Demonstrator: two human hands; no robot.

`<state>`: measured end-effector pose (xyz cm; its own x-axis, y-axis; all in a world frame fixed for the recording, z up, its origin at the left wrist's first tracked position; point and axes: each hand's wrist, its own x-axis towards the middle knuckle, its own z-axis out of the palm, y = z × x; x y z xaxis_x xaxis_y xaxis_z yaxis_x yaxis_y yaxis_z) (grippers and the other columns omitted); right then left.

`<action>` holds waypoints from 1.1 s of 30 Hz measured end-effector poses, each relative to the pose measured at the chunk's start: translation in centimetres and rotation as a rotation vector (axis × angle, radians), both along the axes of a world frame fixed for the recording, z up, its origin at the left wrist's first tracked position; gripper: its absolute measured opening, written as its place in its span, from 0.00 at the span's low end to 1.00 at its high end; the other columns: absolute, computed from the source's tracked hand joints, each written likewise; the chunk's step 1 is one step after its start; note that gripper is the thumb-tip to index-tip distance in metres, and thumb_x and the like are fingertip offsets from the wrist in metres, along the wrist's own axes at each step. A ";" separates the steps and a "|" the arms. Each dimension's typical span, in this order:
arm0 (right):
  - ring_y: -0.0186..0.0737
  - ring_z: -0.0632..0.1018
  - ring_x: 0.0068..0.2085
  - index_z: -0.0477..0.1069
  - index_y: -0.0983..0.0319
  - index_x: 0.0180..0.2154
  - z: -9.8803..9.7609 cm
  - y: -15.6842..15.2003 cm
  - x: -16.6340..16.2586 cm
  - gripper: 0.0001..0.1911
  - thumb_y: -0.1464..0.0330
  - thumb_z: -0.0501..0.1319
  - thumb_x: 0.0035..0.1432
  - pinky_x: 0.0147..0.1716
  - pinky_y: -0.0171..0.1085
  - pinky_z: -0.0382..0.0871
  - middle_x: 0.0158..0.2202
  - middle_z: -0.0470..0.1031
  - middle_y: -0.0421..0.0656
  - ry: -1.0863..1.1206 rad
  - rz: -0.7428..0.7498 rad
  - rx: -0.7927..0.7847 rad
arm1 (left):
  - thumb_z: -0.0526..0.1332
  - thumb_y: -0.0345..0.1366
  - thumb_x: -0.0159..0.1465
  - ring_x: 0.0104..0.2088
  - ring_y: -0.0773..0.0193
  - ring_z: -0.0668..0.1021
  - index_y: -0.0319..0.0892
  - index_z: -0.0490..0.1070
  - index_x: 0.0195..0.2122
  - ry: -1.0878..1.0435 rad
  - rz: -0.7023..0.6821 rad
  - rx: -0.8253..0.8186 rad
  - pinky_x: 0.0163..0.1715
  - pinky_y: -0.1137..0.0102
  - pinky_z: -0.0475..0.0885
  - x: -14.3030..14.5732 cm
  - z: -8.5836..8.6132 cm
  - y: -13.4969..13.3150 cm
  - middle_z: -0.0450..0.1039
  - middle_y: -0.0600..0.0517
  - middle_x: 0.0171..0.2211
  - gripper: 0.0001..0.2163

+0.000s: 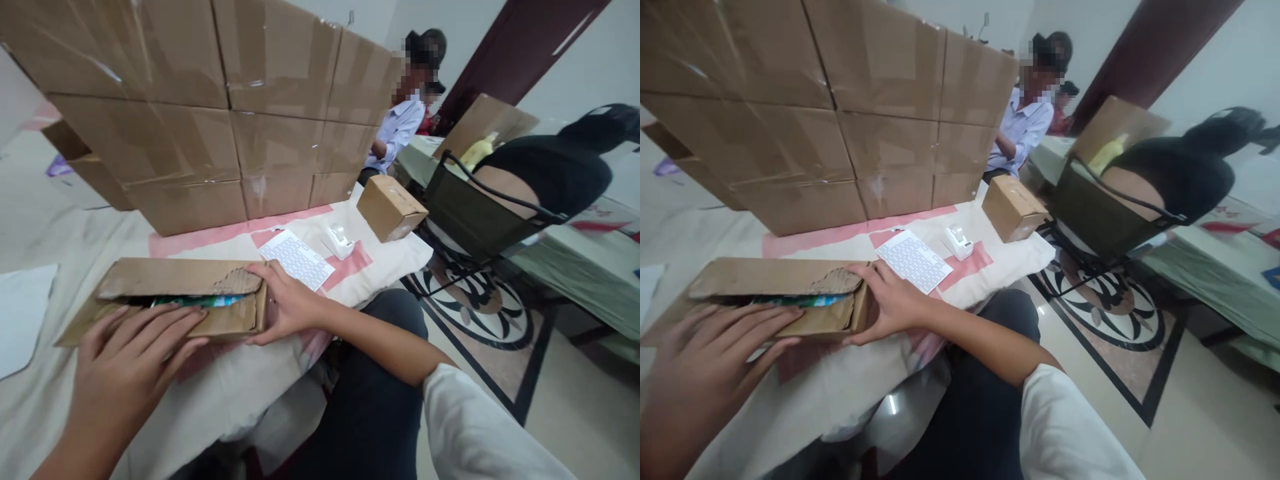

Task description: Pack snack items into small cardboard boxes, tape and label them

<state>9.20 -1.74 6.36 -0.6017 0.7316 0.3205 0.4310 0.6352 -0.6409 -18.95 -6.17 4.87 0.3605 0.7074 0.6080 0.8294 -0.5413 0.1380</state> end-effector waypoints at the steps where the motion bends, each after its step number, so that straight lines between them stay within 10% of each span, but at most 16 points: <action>1: 0.50 0.65 0.61 0.44 0.56 0.68 -0.1 -0.3 0.0 0.61 0.47 0.74 0.42 0.60 0.47 0.68 0.59 0.57 0.52 0.003 -0.014 0.006 | 0.53 0.49 0.70 0.51 0.47 0.80 0.56 0.73 0.53 -0.001 -0.002 0.000 0.61 0.43 0.64 0.1 -0.1 0.0 0.81 0.56 0.48 0.16; 7: 0.53 0.63 0.63 0.44 0.55 0.67 -0.1 -1.7 0.3 0.56 0.51 0.74 0.46 0.65 0.53 0.62 0.61 0.56 0.53 0.114 0.018 0.069 | 0.61 0.46 0.69 0.49 0.51 0.80 0.53 0.72 0.58 0.054 -0.034 0.127 0.53 0.53 0.66 1.2 1.2 -1.2 0.81 0.53 0.51 0.17; 17: 0.58 0.61 0.66 0.42 0.52 0.68 -0.3 -0.8 -0.1 0.56 0.57 0.74 0.47 0.65 0.59 0.61 0.64 0.55 0.51 0.107 0.001 0.062 | 0.49 0.45 0.72 0.56 0.45 0.73 0.43 0.76 0.48 0.059 0.313 -0.351 0.53 0.49 0.62 3.0 6.1 -0.9 0.80 0.45 0.49 0.19; 23: 0.60 0.63 0.65 0.42 0.53 0.69 0.1 -0.3 -0.2 0.59 0.57 0.75 0.44 0.64 0.60 0.63 0.63 0.55 0.53 0.053 -0.006 0.023 | 0.57 0.40 0.65 0.57 0.46 0.69 0.47 0.77 0.43 -0.055 0.239 -0.703 0.53 0.49 0.59 2.2 9.7 1.2 0.78 0.50 0.49 0.11; 33: 0.63 0.65 0.64 0.42 0.50 0.69 0.0 0.3 0.3 0.59 0.59 0.75 0.44 0.59 0.60 0.71 0.63 0.55 0.51 0.028 -0.005 -0.060 | 0.66 0.43 0.66 0.45 0.61 0.75 0.53 0.77 0.41 -0.136 0.069 -0.478 0.47 0.60 0.57 0.5 11.4 -0.5 0.75 0.57 0.40 0.05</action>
